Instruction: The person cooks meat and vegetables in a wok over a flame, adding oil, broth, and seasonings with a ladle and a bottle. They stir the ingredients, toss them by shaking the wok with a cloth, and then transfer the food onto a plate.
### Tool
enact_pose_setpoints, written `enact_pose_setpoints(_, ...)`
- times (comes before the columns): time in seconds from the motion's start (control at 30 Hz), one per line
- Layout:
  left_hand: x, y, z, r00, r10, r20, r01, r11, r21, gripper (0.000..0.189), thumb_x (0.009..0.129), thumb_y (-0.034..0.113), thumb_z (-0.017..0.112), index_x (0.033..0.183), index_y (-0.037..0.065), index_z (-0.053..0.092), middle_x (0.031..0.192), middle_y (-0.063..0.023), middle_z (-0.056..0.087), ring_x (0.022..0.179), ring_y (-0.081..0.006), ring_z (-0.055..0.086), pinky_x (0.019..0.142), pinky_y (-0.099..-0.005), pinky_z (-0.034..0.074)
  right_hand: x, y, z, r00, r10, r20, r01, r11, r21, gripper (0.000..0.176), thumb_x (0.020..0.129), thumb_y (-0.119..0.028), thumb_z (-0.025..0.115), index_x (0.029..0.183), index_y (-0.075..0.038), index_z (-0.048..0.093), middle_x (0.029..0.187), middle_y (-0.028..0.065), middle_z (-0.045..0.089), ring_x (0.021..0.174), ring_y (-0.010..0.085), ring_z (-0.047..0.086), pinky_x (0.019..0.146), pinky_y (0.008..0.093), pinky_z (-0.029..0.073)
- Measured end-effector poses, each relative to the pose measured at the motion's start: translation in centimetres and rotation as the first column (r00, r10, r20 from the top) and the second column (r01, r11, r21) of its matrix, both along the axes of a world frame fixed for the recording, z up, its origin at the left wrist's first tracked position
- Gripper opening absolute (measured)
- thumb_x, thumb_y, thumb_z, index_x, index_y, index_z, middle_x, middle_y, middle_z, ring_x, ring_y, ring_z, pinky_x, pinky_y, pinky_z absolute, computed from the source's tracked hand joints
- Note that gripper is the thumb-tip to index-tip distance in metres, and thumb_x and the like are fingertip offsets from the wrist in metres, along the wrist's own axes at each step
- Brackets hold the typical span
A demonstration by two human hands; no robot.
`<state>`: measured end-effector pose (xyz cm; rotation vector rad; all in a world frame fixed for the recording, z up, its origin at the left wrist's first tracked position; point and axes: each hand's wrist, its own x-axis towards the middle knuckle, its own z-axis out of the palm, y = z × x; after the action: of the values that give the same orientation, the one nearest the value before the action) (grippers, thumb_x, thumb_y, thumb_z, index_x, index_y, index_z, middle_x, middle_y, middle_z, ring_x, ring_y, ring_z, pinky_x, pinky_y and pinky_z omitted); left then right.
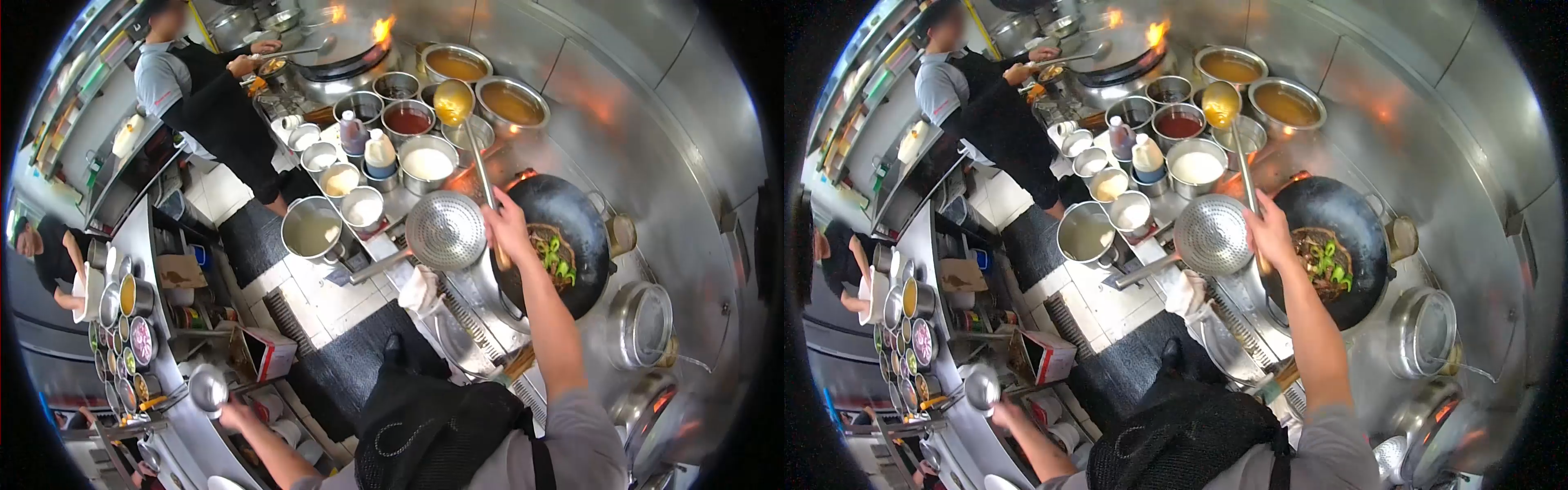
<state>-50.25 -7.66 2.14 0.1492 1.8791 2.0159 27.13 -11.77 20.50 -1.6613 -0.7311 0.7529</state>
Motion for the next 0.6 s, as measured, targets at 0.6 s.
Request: enact_pose_setpoints(0.6, -13.3, -0.7, -1.9, 0.885, 0.406, 0.227, -0.363, 0.908, -0.208, 0.079, 0.099, 0.057, 0.045, 0.150, -0.002, 0.033, 0.147, -0.0170, 0.044, 0.123, -0.0395, 0.054, 0.096, -0.0515, 0.056, -8.7, 7.2, 2.4, 0.366, 0.602, -0.710, 0.192, 0.697, 0.690, 0.045, 0.111, -0.032, 0.030, 0.154, -0.019, 0.029, 0.068, -0.0012, 0.042, 0.039, 0.0039, 0.038, 0.040, 0.0231, 0.039)
